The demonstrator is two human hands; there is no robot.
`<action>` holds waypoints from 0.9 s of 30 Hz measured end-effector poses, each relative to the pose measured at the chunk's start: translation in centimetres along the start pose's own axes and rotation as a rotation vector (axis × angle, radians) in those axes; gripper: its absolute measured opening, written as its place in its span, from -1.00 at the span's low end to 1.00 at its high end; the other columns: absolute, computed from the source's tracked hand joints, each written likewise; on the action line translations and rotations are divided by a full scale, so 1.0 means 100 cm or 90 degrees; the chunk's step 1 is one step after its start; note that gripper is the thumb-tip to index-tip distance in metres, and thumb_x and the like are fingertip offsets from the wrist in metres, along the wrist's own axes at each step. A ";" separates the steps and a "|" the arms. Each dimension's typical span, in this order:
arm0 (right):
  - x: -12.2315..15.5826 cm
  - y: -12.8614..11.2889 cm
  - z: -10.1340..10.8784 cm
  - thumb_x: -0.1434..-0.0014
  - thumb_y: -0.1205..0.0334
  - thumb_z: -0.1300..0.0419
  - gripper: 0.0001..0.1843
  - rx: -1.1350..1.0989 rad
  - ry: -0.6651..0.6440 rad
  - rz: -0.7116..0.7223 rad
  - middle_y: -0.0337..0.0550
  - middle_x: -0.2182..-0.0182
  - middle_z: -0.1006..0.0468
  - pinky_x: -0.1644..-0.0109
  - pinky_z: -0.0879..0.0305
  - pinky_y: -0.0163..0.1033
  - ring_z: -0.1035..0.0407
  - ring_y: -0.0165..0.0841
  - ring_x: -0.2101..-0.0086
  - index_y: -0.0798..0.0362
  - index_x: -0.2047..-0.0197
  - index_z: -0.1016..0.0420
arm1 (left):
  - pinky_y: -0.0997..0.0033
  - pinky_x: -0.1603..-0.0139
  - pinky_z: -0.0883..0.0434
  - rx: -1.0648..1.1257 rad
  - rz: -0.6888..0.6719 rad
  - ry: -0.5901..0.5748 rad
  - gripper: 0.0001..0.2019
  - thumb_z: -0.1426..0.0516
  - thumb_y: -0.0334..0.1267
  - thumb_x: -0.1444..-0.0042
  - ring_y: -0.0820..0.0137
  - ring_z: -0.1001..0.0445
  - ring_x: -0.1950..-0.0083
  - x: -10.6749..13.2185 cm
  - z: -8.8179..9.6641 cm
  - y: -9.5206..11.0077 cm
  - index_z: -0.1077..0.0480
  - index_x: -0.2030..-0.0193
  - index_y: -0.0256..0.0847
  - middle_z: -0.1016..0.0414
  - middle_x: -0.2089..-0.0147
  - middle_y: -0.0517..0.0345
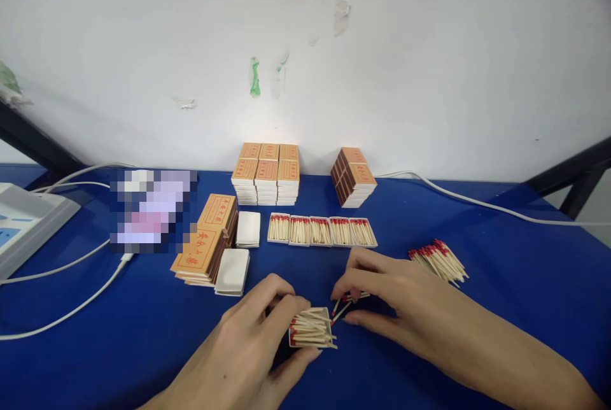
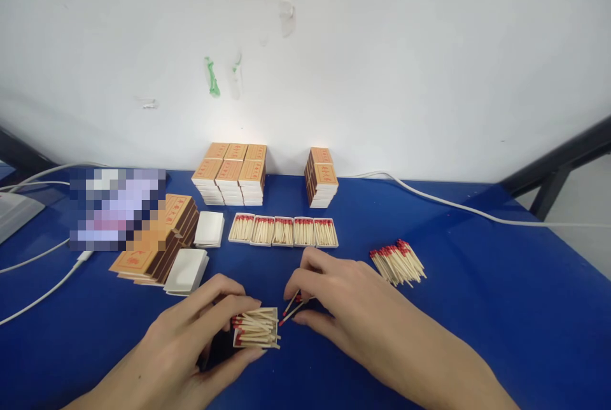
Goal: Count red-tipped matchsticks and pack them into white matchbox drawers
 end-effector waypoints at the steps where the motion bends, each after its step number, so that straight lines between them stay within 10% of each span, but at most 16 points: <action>1: -0.001 -0.001 -0.001 -0.60 0.30 -0.27 -0.83 -0.001 -0.005 0.008 -0.28 -0.01 -0.57 0.07 -0.40 -0.21 -0.57 -0.36 0.13 -0.19 -0.05 -0.65 | 0.38 0.08 -0.70 0.001 0.005 0.002 -0.70 -0.29 -0.40 -0.44 0.38 -0.71 0.12 0.000 0.000 -0.001 -0.50 -0.22 -0.01 -0.53 -0.09 0.18; 11: -0.008 -0.008 -0.001 -0.64 0.34 -0.16 -0.79 0.056 -0.015 0.026 -0.20 0.00 -0.57 0.13 -0.40 -0.19 -0.55 -0.32 0.19 -0.06 0.00 -0.63 | 0.49 0.35 -0.61 -0.037 0.002 0.005 -0.76 -0.30 -0.37 -0.43 0.47 -0.63 0.30 -0.002 0.002 0.002 -0.52 -0.16 -0.04 -0.53 -0.07 0.19; 27: 0.005 0.027 0.023 -0.71 -0.09 -0.06 -0.65 -0.060 0.019 -0.058 -0.24 -0.10 -0.56 -0.07 -0.42 -0.16 -0.53 -0.31 0.03 -0.18 0.03 -0.60 | 0.46 0.14 -0.69 -0.063 -0.033 0.048 -0.86 -0.17 -0.27 -0.60 0.42 -0.72 0.16 -0.001 0.005 0.008 -0.47 -0.21 -0.04 -0.54 -0.08 0.14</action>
Point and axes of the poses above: each hand's wrist, its own x-axis away from the middle knuckle, its own z-axis out of the back of the hand, y = z × x, the point moved 8 cm from there along -x, towards the middle knuckle
